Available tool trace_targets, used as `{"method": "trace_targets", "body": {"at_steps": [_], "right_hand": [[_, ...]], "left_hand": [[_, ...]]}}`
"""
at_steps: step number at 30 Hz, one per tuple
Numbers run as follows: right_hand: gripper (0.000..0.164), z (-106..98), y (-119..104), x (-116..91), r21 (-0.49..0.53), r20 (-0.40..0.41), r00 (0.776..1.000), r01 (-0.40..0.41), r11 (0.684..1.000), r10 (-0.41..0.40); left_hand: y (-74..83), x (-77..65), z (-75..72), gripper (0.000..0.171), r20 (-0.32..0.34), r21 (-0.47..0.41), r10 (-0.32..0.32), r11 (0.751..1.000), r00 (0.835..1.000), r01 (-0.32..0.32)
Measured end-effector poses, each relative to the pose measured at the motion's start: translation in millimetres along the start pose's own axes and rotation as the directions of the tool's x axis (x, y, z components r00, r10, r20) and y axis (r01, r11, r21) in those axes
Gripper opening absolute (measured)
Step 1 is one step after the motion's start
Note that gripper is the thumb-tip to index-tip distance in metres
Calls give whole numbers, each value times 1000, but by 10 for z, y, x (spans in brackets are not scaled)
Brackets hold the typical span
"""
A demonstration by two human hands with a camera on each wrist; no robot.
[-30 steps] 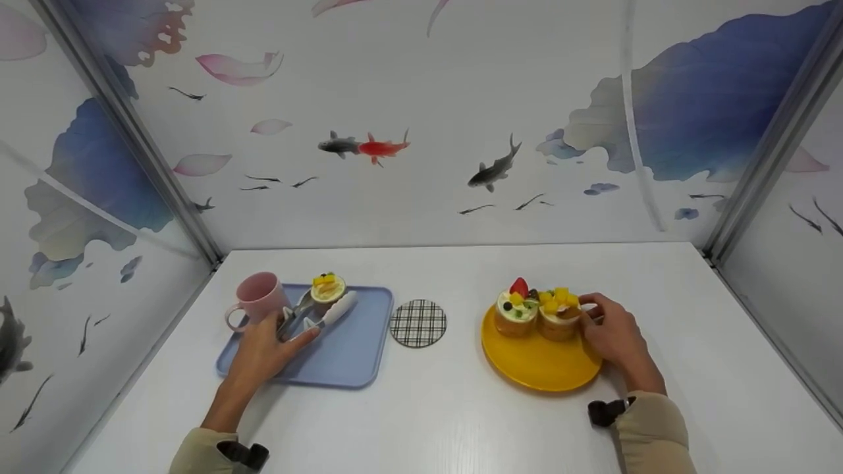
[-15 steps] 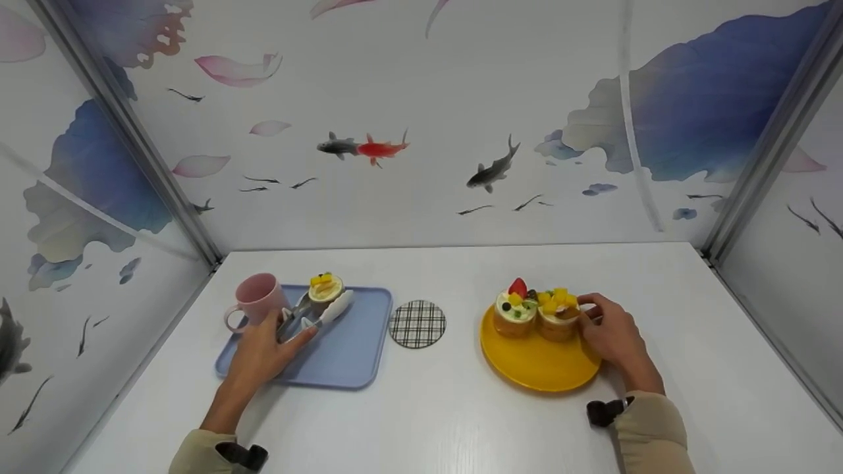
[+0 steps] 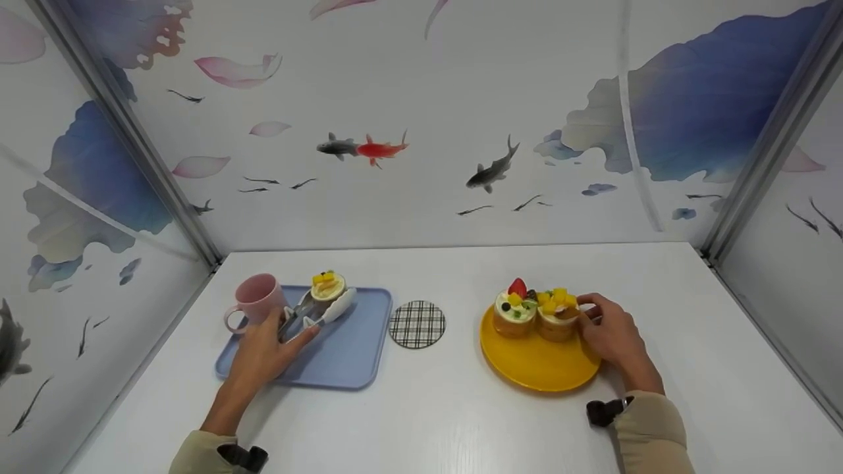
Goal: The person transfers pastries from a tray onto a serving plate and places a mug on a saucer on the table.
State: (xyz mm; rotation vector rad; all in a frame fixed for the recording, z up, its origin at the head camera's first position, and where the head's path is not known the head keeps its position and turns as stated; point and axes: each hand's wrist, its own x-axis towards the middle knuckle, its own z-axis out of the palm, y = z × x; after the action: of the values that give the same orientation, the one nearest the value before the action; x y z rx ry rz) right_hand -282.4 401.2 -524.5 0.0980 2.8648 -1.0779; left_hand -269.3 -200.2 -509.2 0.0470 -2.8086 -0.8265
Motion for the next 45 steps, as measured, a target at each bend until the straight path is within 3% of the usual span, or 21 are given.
{"method": "trace_targets", "body": {"at_steps": [15, 29, 45], "right_hand": [[54, -13, 3, -3, -1, 4, 1000, -7, 1000, 7], [54, -13, 19, -10, 3, 1, 1000, 1, 1000, -1], [54, -6, -3, -11, 3, 5, 1000, -4, 1000, 4]], "left_hand": [[168, -10, -2, 69, -2, 17, 27, 1000, 1000, -27], [365, -46, 38, 79, -17, 12, 93, 996, 996, -93], [592, -26, 160, 78, 28, 5, 138, 990, 990, -138]]}}
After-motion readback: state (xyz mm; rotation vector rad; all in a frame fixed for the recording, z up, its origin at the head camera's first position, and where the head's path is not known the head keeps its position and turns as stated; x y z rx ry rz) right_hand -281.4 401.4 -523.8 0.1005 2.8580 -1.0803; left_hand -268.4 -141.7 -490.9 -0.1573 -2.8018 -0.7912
